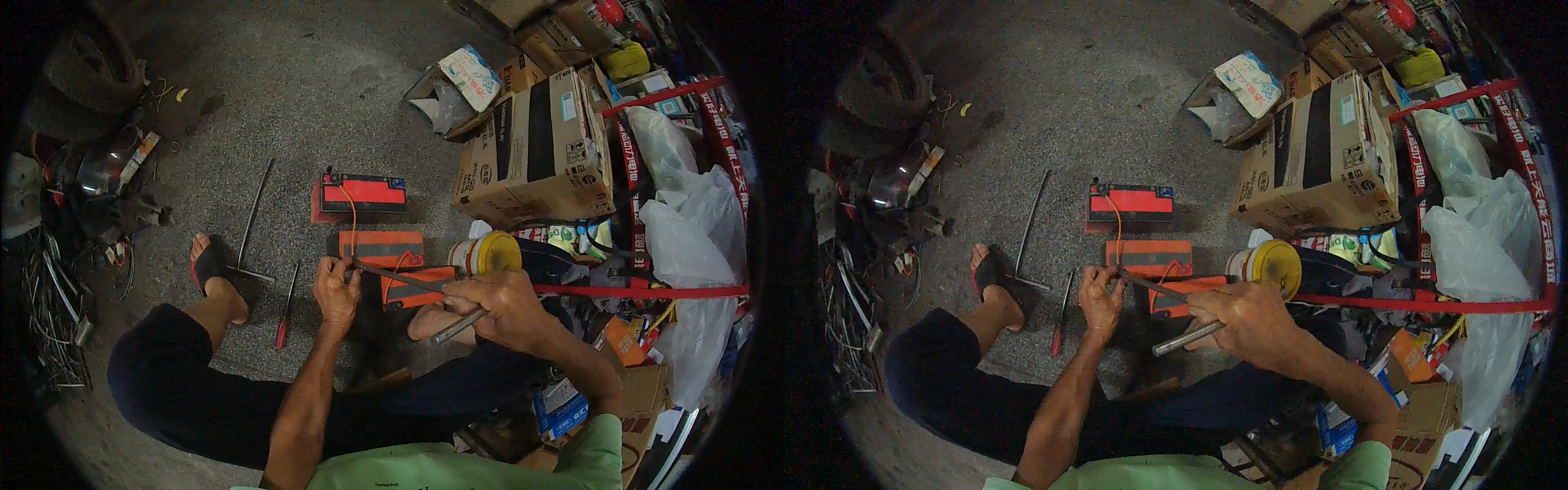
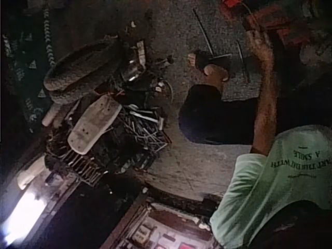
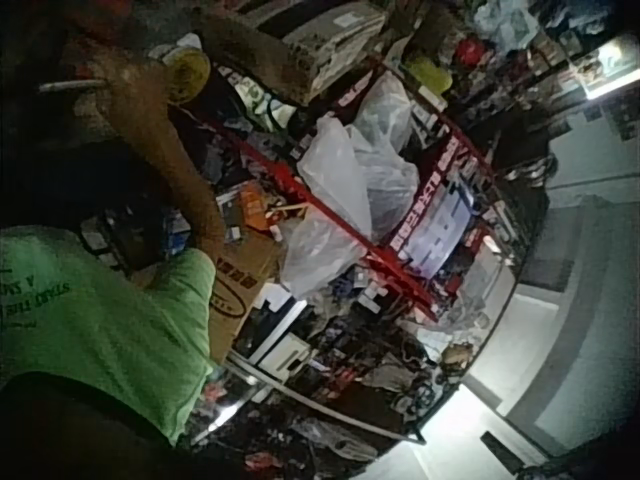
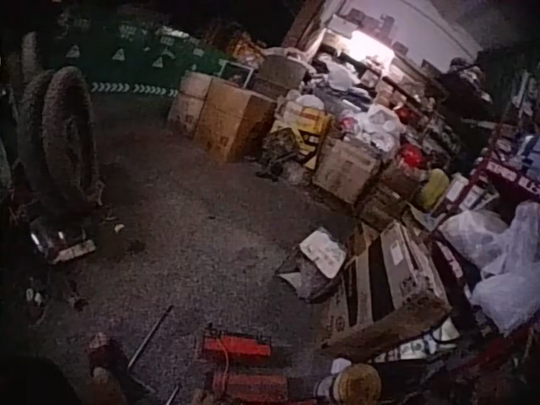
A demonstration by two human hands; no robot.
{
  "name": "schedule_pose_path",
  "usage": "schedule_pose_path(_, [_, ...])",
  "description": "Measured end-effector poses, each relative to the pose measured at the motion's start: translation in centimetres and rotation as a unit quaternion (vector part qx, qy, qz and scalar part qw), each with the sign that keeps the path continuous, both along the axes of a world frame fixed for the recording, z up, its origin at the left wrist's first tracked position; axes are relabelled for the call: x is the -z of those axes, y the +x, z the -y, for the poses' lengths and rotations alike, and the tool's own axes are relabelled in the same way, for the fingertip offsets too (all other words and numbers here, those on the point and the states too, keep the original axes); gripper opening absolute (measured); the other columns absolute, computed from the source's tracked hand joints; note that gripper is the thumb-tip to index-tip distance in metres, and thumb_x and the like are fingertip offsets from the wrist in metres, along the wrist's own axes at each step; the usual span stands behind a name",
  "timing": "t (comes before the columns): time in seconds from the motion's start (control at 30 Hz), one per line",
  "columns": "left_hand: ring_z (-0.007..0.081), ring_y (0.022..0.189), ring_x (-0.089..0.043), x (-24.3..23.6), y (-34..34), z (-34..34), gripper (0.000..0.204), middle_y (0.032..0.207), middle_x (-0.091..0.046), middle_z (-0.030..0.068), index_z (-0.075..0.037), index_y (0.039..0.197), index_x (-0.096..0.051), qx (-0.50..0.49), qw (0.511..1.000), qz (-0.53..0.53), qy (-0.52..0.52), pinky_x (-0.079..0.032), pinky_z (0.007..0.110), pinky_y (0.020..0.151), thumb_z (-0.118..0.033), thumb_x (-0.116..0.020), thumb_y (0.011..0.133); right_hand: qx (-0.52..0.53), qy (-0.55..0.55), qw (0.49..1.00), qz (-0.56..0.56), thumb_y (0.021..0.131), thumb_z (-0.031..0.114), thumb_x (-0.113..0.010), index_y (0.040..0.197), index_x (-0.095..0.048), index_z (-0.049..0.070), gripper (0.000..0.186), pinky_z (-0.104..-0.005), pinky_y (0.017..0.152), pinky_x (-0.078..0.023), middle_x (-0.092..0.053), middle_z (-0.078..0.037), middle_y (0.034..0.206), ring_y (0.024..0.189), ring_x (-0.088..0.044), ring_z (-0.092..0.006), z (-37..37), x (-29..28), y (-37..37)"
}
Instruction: The person sits on the floor and uses a metal rod and a screwdriver to pry open and adjust the terminals of several red and black rectangular batteries. The person repeatedly taps the batteries and manipulates the internal components with the tools.
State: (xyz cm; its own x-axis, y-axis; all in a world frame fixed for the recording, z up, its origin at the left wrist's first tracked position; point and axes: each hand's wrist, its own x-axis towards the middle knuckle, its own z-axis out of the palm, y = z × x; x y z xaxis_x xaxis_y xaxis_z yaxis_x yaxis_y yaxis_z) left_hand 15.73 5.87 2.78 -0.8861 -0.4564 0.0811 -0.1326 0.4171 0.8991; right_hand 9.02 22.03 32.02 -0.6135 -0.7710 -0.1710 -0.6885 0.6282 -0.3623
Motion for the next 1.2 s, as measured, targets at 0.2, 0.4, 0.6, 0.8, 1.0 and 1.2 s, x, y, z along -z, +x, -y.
schedule_pose_path(0.2, [0.0333, 0.083, -0.063, -0.1, -0.2, 0.2, 0.03, 0.092, -0.06, 0.0113, -0.004, 0.101, -0.071, 0.013, 1.0, 0.009, 0.005, -0.052, 0.043, 0.073, 0.0, -0.078, 0.072, -0.088, 0.114, 0.99, 0.011, 0.079, 0.021, -0.076, 0.099, -0.067, 0.006, 0.027, -0.0394, 0.061, -0.055, -0.069, -0.01, 0.075, 0.073, -0.071, -0.0279, 2.1, -1.4, -0.6])
schedule_pose_path(0.4, [0.0311, 0.079, -0.064, -0.2, -0.7, -0.2, 0.027, 0.087, -0.064, 0.0088, -0.008, 0.101, -0.074, 0.017, 0.994, -0.028, -0.101, -0.05, 0.042, 0.073, -0.004, -0.076, 0.075, -0.139, 0.198, 0.97, -0.006, 0.076, 0.013, -0.072, 0.097, -0.065, 0.005, 0.024, -0.0421, 0.063, -0.056, -0.07, -0.012, 0.079, 0.077, -0.072, -0.0306, 4.8, -2.7, -0.5])
schedule_pose_path(0.6, [0.0299, 0.077, -0.064, -0.8, -0.7, 0.0, 0.025, 0.086, -0.064, 0.0069, -0.008, 0.1, -0.074, 0.02, 0.995, -0.019, -0.1, -0.05, 0.042, 0.073, -0.005, -0.076, 0.076, -0.134, 0.208, 0.968, 0.049, 0.073, 0.017, -0.078, 0.101, -0.064, 0.004, 0.033, -0.0458, 0.071, -0.056, -0.071, -0.014, 0.087, 0.085, -0.072, -0.0332, 4.8, -3.1, -3.0])
schedule_pose_path(0.8, [0.0291, 0.079, -0.065, -0.7, -0.4, 0.0, 0.025, 0.089, -0.065, 0.0073, -0.008, 0.099, -0.072, 0.017, 0.995, -0.044, -0.085, -0.051, 0.042, 0.074, -0.003, -0.075, 0.075, -0.143, 0.188, 0.97, 0.06, 0.073, 0.02, -0.08, 0.103, -0.064, 0.003, 0.038, -0.0468, 0.074, -0.056, -0.071, -0.014, 0.089, 0.087, -0.072, -0.0339, 4.7, -2.9, -2.7])
schedule_pose_path(1.0, [0.0321, 0.083, -0.066, -0.5, -0.3, -0.1, 0.029, 0.096, -0.066, 0.0108, -0.006, 0.104, -0.071, 0.022, 0.998, 0.003, -0.065, -0.053, 0.043, 0.074, -0.001, -0.075, 0.075, -0.202, 0.162, 0.966, -0.023, 0.075, 0.013, -0.071, 0.098, -0.067, 0.001, 0.026, -0.0409, 0.062, -0.058, -0.071, -0.012, 0.077, 0.079, -0.073, -0.0298, 5.1, -2.1, -1.9])
schedule_pose_path(1.2, [0.0339, 0.082, -0.066, -0.3, -0.2, -0.4, 0.029, 0.092, -0.062, 0.0138, -0.005, 0.105, -0.07, -0.004, 0.997, 0.021, 0.078, -0.053, 0.044, 0.073, 0.0, -0.074, 0.077, -0.241, 0.166, 0.954, -0.064, 0.075, 0.011, -0.071, 0.095, -0.069, 0.002, 0.023, -0.0382, 0.061, -0.058, -0.071, -0.012, 0.078, 0.079, -0.073, -0.0269, 5.3, -2.1, -1.3])
